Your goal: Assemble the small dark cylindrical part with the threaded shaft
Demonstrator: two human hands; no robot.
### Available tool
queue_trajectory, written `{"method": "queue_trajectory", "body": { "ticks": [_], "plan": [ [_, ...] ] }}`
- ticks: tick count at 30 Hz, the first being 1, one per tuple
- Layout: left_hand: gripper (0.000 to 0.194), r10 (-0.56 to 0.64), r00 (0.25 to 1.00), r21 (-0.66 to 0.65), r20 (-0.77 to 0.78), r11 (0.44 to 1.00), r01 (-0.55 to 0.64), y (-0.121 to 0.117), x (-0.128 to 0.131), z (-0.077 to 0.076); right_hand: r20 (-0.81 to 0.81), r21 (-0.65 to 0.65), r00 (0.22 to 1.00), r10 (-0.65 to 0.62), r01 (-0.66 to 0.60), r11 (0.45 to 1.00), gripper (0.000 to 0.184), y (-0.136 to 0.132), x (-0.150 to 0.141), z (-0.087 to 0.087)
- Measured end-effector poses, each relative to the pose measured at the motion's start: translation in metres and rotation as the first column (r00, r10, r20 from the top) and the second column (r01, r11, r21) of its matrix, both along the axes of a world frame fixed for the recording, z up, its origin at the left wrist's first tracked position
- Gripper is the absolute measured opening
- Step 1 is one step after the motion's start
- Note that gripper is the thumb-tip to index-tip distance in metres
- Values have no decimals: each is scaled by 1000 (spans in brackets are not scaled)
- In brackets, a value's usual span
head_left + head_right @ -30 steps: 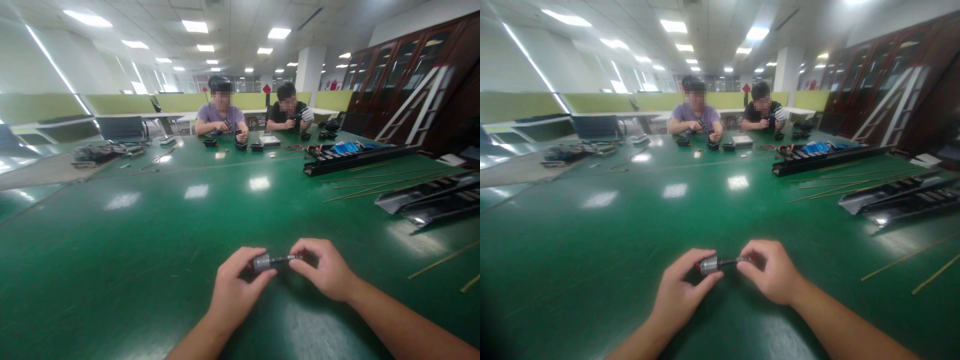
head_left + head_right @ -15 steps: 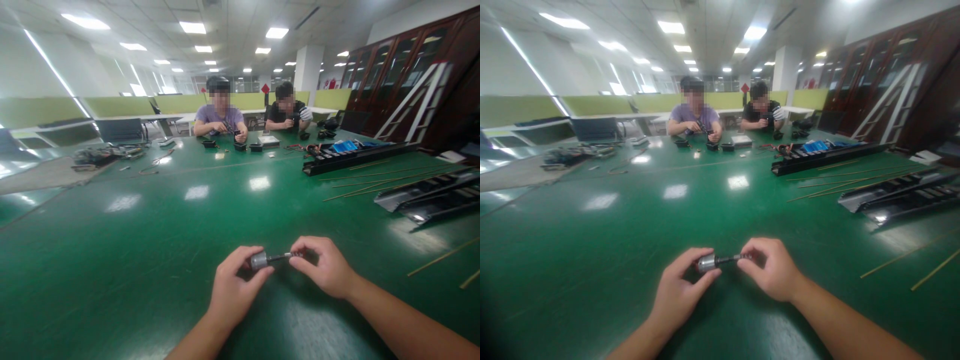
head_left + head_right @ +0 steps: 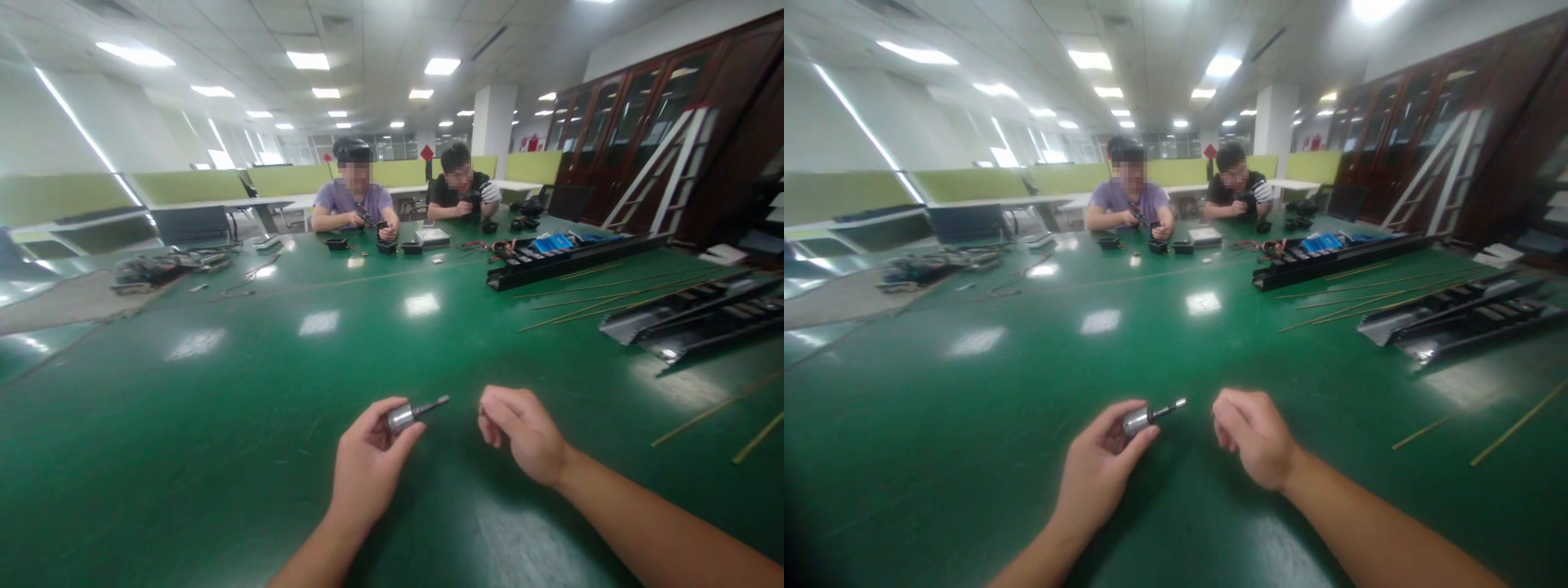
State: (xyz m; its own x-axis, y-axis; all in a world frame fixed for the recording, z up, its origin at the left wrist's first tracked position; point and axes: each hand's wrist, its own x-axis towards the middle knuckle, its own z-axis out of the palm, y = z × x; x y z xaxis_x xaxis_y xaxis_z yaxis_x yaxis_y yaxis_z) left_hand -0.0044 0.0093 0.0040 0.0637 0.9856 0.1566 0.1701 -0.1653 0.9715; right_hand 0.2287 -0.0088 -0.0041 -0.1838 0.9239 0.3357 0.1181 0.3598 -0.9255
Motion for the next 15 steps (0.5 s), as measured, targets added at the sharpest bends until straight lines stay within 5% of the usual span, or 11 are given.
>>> {"method": "queue_trajectory", "body": {
  "ticks": [7,11,15],
  "plan": [
    [45,135,981,-130,140,985,-117,14,-8,2,-161,-129,987,22,-43,991,56,12,-7,-14],
    [52,126,977,-145,170,984,-101,18,-12,3,-112,-137,994,11,-26,990,55,13,-9,-9],
    [59,128,990,-155,58,981,-118,11,-30,22,3,-74,1000,-11,11,997,53,10,-7,3]
  ]
}}
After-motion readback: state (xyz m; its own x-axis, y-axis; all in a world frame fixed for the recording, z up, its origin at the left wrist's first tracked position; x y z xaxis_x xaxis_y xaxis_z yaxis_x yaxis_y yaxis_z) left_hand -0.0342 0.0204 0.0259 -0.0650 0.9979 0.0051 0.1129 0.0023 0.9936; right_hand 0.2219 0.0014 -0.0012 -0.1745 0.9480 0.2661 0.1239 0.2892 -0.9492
